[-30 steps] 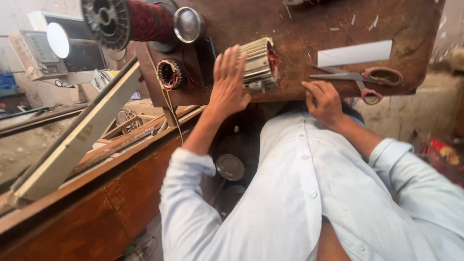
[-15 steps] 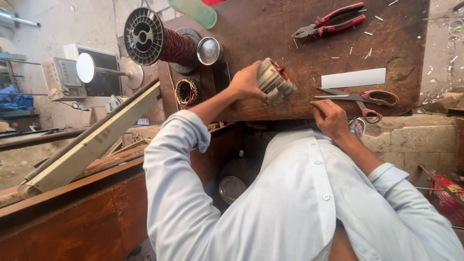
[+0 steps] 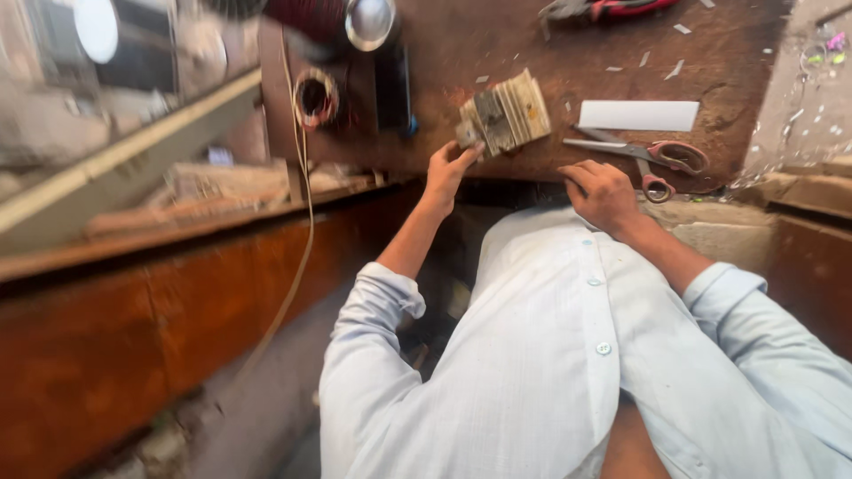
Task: The person winds copper wire around a motor stator core, then uses pliers and scissors to trim and adjust the windings. The person repeatedly manipulates the stator and wire to secure the coil.
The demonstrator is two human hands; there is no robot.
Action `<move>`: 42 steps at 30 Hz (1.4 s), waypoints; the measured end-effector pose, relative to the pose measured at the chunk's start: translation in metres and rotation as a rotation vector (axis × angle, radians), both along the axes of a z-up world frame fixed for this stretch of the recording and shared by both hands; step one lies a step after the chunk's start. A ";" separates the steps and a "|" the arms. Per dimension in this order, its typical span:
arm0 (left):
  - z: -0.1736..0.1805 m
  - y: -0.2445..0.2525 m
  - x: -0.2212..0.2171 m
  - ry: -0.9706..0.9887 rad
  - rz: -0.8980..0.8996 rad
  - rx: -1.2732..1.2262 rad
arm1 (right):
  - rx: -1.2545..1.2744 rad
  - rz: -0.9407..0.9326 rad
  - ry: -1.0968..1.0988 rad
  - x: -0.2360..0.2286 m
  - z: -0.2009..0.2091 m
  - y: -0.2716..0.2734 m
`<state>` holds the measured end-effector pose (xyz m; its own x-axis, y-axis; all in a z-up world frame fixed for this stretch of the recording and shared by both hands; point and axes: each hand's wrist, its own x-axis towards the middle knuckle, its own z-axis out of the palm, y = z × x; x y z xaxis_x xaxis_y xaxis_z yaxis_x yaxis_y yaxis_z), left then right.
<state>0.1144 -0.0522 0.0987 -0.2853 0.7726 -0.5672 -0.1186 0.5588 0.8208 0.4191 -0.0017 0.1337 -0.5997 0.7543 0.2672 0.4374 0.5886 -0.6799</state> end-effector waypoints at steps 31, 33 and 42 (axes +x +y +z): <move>-0.080 -0.014 0.064 1.159 -0.321 0.539 | 0.503 0.515 -0.564 -0.052 -0.075 0.094; -0.089 -0.009 0.062 1.191 -0.406 0.493 | 0.533 0.520 -0.510 -0.050 -0.080 0.099; -0.107 -0.009 0.065 1.220 -0.251 0.438 | 0.396 0.551 -0.560 -0.074 -0.009 0.073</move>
<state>0.1797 -0.0612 -0.0082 -0.2543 0.9317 0.2593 0.8885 0.1192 0.4431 0.3456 0.0712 0.1245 -0.9724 0.2334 0.0059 0.2298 0.9613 -0.1517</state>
